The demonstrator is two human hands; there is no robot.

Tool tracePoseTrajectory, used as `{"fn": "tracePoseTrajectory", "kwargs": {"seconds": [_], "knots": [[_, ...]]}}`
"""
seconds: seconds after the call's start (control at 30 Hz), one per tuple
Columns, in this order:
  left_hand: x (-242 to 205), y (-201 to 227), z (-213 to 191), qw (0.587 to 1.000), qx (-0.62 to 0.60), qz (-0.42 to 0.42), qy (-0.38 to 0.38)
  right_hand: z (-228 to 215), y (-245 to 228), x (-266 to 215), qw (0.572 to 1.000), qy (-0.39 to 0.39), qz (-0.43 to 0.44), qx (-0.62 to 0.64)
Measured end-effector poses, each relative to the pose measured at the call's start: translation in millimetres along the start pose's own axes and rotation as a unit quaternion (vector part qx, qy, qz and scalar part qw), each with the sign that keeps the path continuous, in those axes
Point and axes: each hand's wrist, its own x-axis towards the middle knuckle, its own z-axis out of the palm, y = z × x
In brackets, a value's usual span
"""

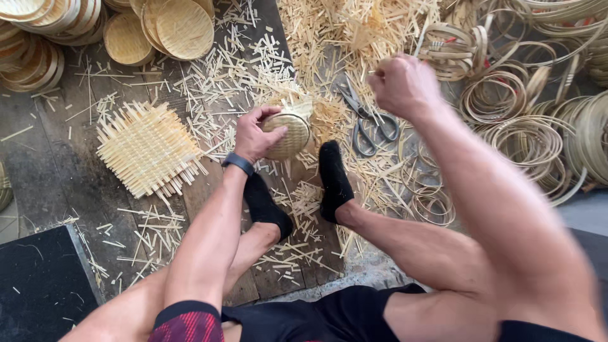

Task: The person assembles a small bamboo basket by fitting a woven square base onto a round bamboo frame and trimming the excess bamboo with shears.

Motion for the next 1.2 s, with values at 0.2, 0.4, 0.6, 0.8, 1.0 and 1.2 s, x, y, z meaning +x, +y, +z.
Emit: {"fn": "tracePoseTrajectory", "kwargs": {"seconds": [0.2,0.4,0.6,0.8,1.0,1.2], "knots": [[-69,1,60,0.902,0.366,0.228,0.005,-2,47,-52,0.976,-0.155,-0.065,-0.142],[-120,-16,67,0.92,0.332,0.199,-0.058,169,99,-37,0.994,-0.086,0.05,0.052],[-50,-27,48,0.902,0.359,0.18,-0.159,260,118,-18,0.985,0.029,0.108,0.132],[-41,-32,46,0.919,0.303,0.251,0.024,263,135,3,0.94,-0.127,0.207,0.241],[-30,-43,64,0.937,0.327,0.106,0.066,220,98,-45,0.949,-0.181,0.154,0.209],[-36,-43,92,0.94,0.291,0.012,0.175,179,51,-90,0.976,-0.142,0.052,0.159]]}}
